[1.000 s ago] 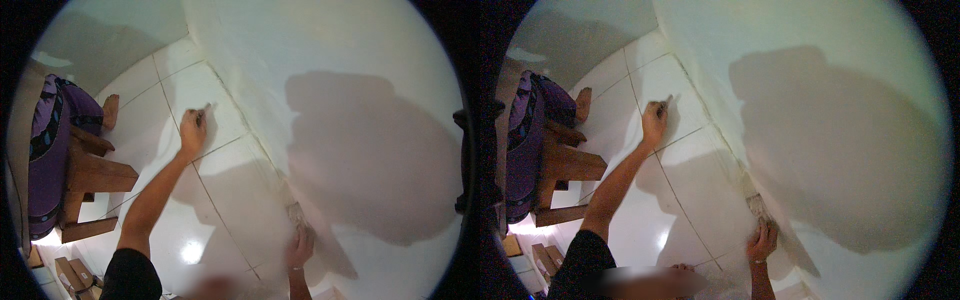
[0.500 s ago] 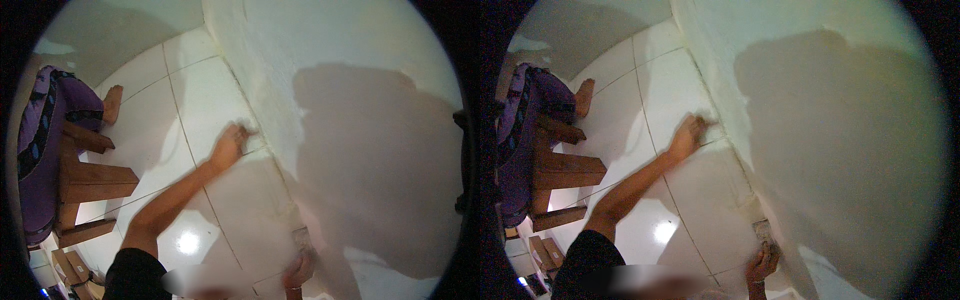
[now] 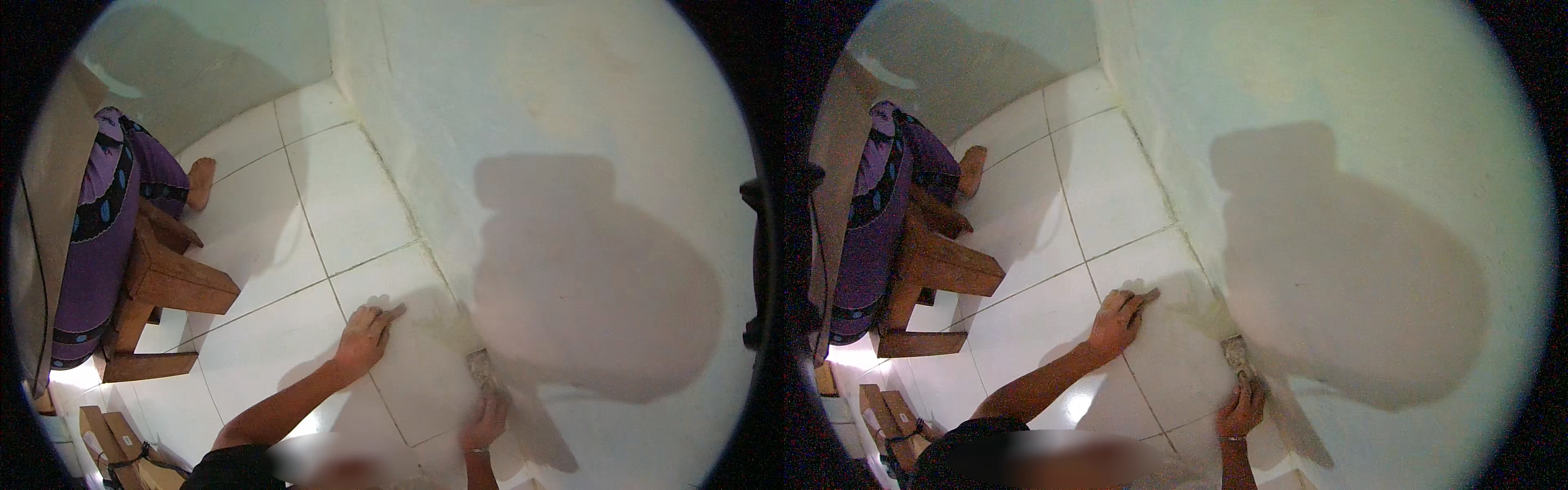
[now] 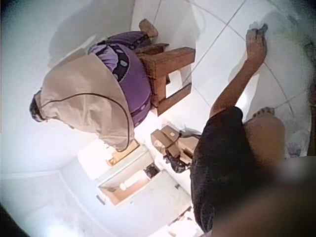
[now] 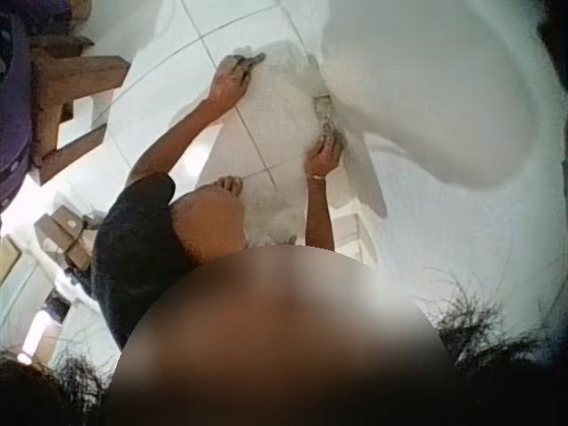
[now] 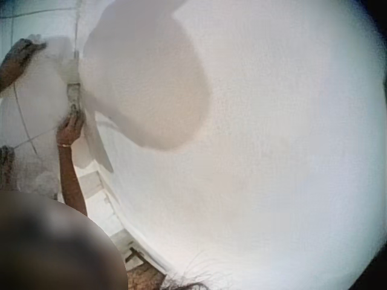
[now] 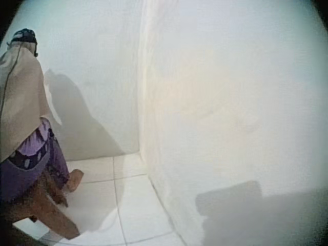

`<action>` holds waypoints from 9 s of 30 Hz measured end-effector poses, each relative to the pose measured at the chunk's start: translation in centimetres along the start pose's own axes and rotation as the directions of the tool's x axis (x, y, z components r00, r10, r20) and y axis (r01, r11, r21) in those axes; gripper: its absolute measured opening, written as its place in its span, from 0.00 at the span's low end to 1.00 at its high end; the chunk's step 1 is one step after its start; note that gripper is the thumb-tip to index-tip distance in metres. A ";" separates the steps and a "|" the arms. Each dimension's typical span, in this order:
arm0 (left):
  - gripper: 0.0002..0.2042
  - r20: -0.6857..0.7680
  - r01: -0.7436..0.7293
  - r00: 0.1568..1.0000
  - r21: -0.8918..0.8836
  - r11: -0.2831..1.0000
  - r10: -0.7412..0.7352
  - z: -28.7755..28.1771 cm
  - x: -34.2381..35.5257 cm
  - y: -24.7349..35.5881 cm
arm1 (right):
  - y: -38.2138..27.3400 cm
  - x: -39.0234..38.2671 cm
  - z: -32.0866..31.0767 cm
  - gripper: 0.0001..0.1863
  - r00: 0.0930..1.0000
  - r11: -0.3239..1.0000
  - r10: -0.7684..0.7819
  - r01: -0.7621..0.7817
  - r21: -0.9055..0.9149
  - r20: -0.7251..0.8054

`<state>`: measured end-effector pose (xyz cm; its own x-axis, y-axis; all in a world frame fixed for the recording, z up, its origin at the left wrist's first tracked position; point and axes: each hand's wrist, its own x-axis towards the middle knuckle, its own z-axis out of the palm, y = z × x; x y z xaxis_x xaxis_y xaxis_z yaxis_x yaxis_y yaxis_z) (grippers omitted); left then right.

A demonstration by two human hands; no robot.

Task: The person applies grout to the joints between white floor tiles using a grout float and a small scraper. They scoop grout from a plastic bag, press it into the gaps, and smooth the surface along the tile edges.

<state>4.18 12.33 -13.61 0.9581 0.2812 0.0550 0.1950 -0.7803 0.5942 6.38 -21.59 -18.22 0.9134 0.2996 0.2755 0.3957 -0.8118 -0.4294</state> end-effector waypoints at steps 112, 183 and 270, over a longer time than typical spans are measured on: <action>0.22 -0.318 0.366 0.897 0.144 0.920 -0.307 -11.6 45.7 -24.1 | -24.4 13.8 12.0 0.19 0.949 0.953 -0.263 0.227 0.203 0.175; 0.23 -0.271 0.034 0.963 0.186 0.982 0.018 1.4 11.1 0.4 | -5.0 -4.2 -16.4 0.15 0.987 0.962 0.155 -0.143 0.232 -0.032; 0.14 -0.290 -0.272 0.940 -0.311 0.911 0.181 9.1 1.9 9.5 | -1.6 0.8 -6.4 0.17 0.984 0.943 -0.026 0.083 -0.322 0.177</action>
<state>9.75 0.44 -15.15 0.8746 0.2850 0.3923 -0.1480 -0.6134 0.7758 5.89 -23.23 -11.79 0.9053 0.4045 0.1296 0.4182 -0.9022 -0.1051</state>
